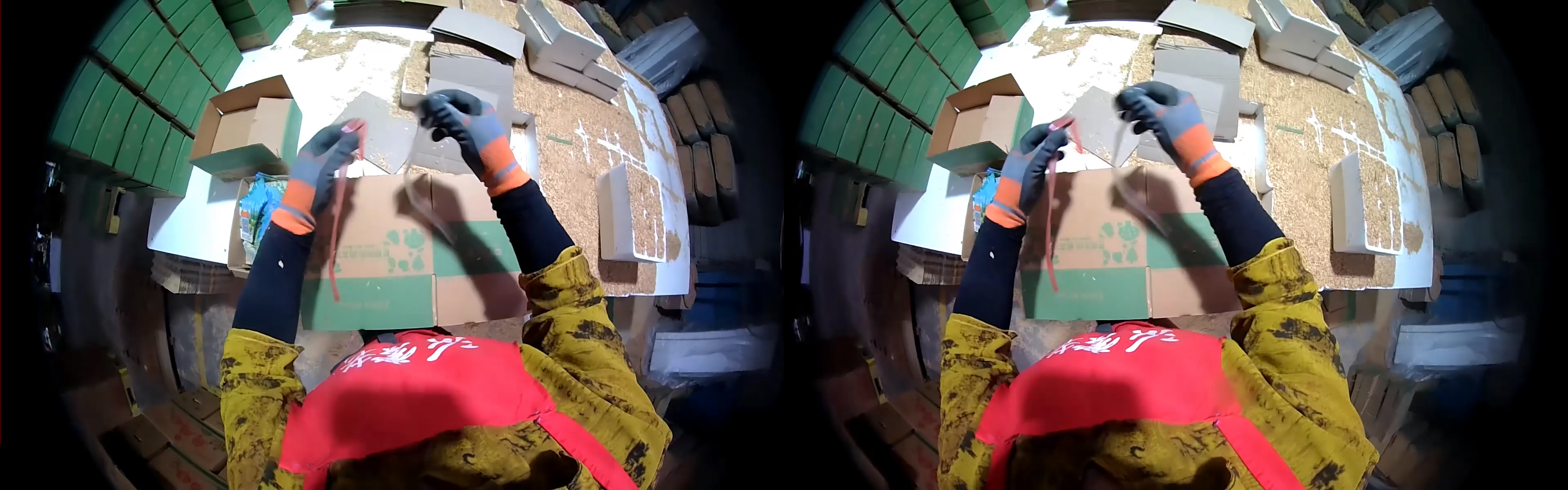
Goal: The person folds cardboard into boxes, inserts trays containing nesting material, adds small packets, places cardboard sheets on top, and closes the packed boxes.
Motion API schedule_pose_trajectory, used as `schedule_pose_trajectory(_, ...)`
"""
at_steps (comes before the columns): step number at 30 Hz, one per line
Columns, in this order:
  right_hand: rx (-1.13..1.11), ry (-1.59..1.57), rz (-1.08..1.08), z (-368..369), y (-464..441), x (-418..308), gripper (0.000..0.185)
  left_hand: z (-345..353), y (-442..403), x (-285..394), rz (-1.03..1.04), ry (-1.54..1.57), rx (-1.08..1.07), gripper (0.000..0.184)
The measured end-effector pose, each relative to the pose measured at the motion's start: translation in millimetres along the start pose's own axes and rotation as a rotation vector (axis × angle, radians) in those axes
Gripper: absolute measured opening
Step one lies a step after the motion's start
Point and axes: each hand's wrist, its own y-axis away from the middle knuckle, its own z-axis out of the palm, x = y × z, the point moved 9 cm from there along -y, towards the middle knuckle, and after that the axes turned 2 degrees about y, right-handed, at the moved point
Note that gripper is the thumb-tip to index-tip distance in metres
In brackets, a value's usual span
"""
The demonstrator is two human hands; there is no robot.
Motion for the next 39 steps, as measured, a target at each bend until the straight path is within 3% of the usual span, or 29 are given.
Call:
schedule_pose_trajectory(2,-0.172,0.069,-0.09,46,-4,-34,0.022,31,5,31,0.095,0.081,-0.218,0.031)
schedule_pose_trajectory(3,-0.131,0.251,-0.178,62,-6,-48,0.02,47,12,47,0.103,0.136,-0.355,0.029)
schedule_pose_trajectory(4,-0.097,0.313,-0.321,76,-3,-68,0.019,47,20,56,0.094,0.157,-0.385,0.027)
schedule_pose_trajectory(6,-0.168,0.566,-0.301,105,4,-82,0.019,33,36,62,0.07,-0.006,-0.438,0.02)
schedule_pose_trajectory(7,-0.243,0.609,-0.312,129,11,-83,0.019,19,51,68,0.093,0.118,-0.428,0.013)
schedule_pose_trajectory(8,-0.32,0.653,-0.323,152,18,-80,0.019,-5,72,75,0.043,0.25,-0.298,0.012)
schedule_pose_trajectory(10,-0.477,0.508,-0.106,192,30,-42,0.023,-73,110,63,0.077,0.353,-0.239,0.016)
schedule_pose_trajectory(11,-0.519,0.399,-0.113,220,40,-43,0.027,-130,134,64,0.197,0.01,-0.015,0.019)
schedule_pose_trajectory(12,-0.549,0.299,-0.113,242,50,-45,0.032,-186,168,45,0.015,0.267,0.124,0.02)
schedule_pose_trajectory(13,-0.587,0.207,-0.049,261,57,-41,0.039,-260,207,41,0.031,0.251,0.275,0.023)
schedule_pose_trajectory(14,-0.558,0.14,0.0,272,61,-37,0.039,-348,263,38,-0.123,0.045,0.581,0.023)
schedule_pose_trajectory(15,-0.548,0.186,0.003,280,64,-28,0.038,-431,316,55,-0.017,-0.126,0.612,0.028)
schedule_pose_trajectory(16,-0.533,0.236,0.008,278,67,-18,0.037,-512,392,74,-0.003,-0.951,0.615,0.032)
schedule_pose_trajectory(17,-0.53,0.289,0.025,278,71,-10,0.036,-589,471,93,-0.021,-1.786,0.764,0.036)
schedule_pose_trajectory(18,-0.524,0.342,0.042,275,76,-1,0.035,-641,543,94,-0.178,-1.78,0.765,0.032)
schedule_pose_trajectory(19,-0.468,0.328,0.084,265,82,10,0.033,-683,614,77,-0.381,-2.009,0.652,0.04)
schedule_pose_trajectory(20,-0.391,0.331,0.128,249,87,20,0.032,-794,713,47,-0.891,-1.876,0.77,0.058)
schedule_pose_trajectory(21,-0.324,0.372,0.145,230,93,26,0.032,-808,800,40,-1.529,-1.559,1.086,0.063)
schedule_pose_trajectory(22,-0.254,0.416,0.163,207,98,31,0.032,-781,840,34,-1.742,-1.29,1.36,0.067)
schedule_pose_trajectory(24,-0.068,0.482,0.191,149,114,37,0.034,-744,845,35,-1.445,-1.061,1.91,0.075)
schedule_pose_trajectory(25,0.049,0.487,0.221,110,125,42,0.035,-734,834,30,-1.247,-1.026,2.051,0.079)
schedule_pose_trajectory(27,0.261,0.495,0.197,48,155,35,0.036,-745,774,-10,-0.845,-0.93,2.047,0.076)
schedule_pose_trajectory(30,0.51,0.642,0.127,-58,205,37,0.038,-754,587,-146,-0.37,-0.318,1.502,0.054)
schedule_pose_trajectory(32,0.657,0.62,0.252,-96,228,54,0.044,-674,425,-220,-0.316,-0.034,1.084,0.04)
schedule_pose_trajectory(34,0.71,0.577,0.24,-120,236,80,0.055,-524,293,-233,-0.295,-0.032,0.728,0.048)
schedule_pose_trajectory(36,0.737,0.863,0.244,-149,242,106,0.068,-361,204,-205,-0.247,-0.084,0.45,0.056)
schedule_pose_trajectory(37,0.733,0.907,0.455,-135,243,101,0.076,-286,172,-193,-0.223,-0.114,0.339,0.06)
schedule_pose_trajectory(38,0.682,0.854,0.536,-177,246,147,0.084,-222,150,-179,-0.202,-0.15,0.259,0.065)
schedule_pose_trajectory(39,0.677,0.773,0.503,-173,245,151,0.067,-171,136,-168,-0.185,-0.201,0.214,0.069)
